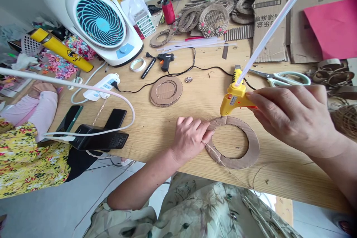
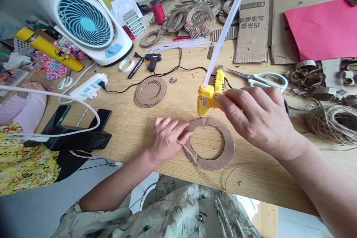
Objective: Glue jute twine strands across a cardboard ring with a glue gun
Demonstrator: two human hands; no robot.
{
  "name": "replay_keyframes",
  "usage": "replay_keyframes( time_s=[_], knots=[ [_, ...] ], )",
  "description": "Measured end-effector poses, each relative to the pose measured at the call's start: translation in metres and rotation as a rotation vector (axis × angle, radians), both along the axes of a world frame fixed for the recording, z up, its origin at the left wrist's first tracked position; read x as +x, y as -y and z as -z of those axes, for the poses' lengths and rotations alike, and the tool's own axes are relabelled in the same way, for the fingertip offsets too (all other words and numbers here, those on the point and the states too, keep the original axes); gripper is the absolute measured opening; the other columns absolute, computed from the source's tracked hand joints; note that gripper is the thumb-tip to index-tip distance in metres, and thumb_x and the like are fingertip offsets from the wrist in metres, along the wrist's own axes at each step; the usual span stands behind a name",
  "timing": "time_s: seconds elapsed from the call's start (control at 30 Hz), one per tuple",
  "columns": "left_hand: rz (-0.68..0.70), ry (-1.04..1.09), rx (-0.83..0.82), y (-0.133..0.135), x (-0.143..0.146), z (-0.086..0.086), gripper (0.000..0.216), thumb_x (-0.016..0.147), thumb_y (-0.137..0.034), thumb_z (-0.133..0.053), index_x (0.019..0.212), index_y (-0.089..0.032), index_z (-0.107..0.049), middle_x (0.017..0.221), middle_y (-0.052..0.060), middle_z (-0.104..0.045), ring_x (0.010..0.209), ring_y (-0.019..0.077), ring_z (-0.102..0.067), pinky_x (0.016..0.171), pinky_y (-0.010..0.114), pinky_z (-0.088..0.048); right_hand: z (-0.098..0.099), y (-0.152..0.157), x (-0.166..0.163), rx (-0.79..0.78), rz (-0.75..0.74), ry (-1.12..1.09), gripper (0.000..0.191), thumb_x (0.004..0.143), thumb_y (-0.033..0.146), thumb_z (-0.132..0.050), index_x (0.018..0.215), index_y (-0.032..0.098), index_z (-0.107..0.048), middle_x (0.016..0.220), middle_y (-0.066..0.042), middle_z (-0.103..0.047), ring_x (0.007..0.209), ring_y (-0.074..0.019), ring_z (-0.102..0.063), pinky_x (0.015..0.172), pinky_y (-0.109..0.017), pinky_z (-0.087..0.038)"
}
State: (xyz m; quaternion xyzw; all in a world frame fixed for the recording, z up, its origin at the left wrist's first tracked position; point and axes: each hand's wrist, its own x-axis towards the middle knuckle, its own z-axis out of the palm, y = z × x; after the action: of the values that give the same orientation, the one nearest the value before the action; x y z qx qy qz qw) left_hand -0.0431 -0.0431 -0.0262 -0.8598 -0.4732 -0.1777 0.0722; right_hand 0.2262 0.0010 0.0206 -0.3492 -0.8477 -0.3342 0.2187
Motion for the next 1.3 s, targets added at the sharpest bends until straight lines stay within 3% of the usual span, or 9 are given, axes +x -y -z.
replay_keyframes(
  time_s=[0.43, 0.7, 0.8, 0.9, 1.03, 1.17, 1.3],
  knots=[
    [0.002, 0.011, -0.004, 0.000, 0.000, 0.000, 0.023, 0.098, -0.040, -0.056, 0.099, -0.021, -0.069, 0.076, 0.002, -0.067, 0.079, 0.0214, -0.054, 0.075, 0.040, -0.030, 0.000, -0.001, 0.002, -0.004, -0.019, 0.006, 0.055, 0.085, 0.025, -0.072, 0.136, 0.018, -0.052, 0.106, -0.006, -0.075, 0.081, -0.0218, -0.055, 0.069, -0.037, -0.033],
    [0.001, 0.009, -0.010, 0.000, 0.000, -0.001, 0.024, 0.099, -0.040, -0.054, 0.100, -0.021, -0.069, 0.077, 0.002, -0.067, 0.080, 0.0212, -0.054, 0.074, 0.040, -0.031, -0.001, 0.001, 0.015, -0.063, -0.015, 0.001, 0.068, 0.090, 0.027, -0.065, 0.151, 0.031, -0.037, 0.112, -0.002, -0.075, 0.085, -0.0219, -0.059, 0.071, -0.039, -0.035],
    [-0.001, 0.003, -0.014, 0.001, 0.000, -0.001, 0.024, 0.099, -0.041, -0.054, 0.101, -0.021, -0.068, 0.078, 0.003, -0.066, 0.081, 0.0213, -0.054, 0.075, 0.040, -0.031, 0.000, -0.005, 0.021, -0.053, 0.020, -0.024, 0.066, 0.089, 0.031, -0.067, 0.149, 0.030, -0.040, 0.113, -0.004, -0.074, 0.086, -0.0233, -0.057, 0.075, -0.039, -0.038],
    [0.000, -0.008, -0.009, 0.001, -0.001, -0.001, 0.024, 0.099, -0.041, -0.055, 0.105, -0.021, -0.068, 0.080, 0.003, -0.065, 0.082, 0.0217, -0.055, 0.075, 0.040, -0.031, 0.007, -0.015, 0.026, -0.059, 0.112, -0.089, 0.053, 0.088, 0.039, -0.066, 0.136, 0.025, -0.051, 0.109, -0.008, -0.072, 0.085, -0.0254, -0.057, 0.075, -0.041, -0.038],
    [0.015, -0.001, 0.000, 0.001, -0.001, 0.000, 0.028, 0.096, -0.041, -0.059, 0.115, -0.022, -0.064, 0.087, 0.004, -0.064, 0.085, 0.0219, -0.057, 0.075, 0.040, -0.035, 0.022, -0.030, 0.032, -0.248, 0.186, -0.214, 0.046, 0.092, 0.044, -0.060, 0.130, 0.018, -0.054, 0.106, -0.013, -0.069, 0.092, -0.0282, -0.061, 0.076, -0.040, -0.042],
    [0.074, 0.097, 0.081, 0.002, -0.002, 0.000, 0.044, 0.096, -0.032, -0.060, 0.137, -0.021, -0.050, 0.119, 0.011, -0.060, 0.103, 0.0216, -0.060, 0.089, 0.036, -0.044, 0.037, -0.039, 0.035, -0.467, 0.174, -0.317, 0.048, 0.094, 0.043, -0.056, 0.131, 0.013, -0.055, 0.108, -0.016, -0.068, 0.100, -0.0278, -0.062, 0.084, -0.038, -0.048],
    [-0.021, 0.152, 0.075, 0.002, -0.002, 0.001, 0.066, 0.091, -0.047, -0.065, 0.144, -0.016, -0.041, 0.132, 0.017, -0.055, 0.117, 0.0282, -0.056, 0.096, 0.041, -0.045, 0.049, -0.046, 0.036, -0.566, 0.162, -0.361, 0.048, 0.093, 0.043, -0.057, 0.130, 0.012, -0.056, 0.109, -0.018, -0.067, 0.101, -0.0280, -0.061, 0.088, -0.039, -0.048]
  ],
)
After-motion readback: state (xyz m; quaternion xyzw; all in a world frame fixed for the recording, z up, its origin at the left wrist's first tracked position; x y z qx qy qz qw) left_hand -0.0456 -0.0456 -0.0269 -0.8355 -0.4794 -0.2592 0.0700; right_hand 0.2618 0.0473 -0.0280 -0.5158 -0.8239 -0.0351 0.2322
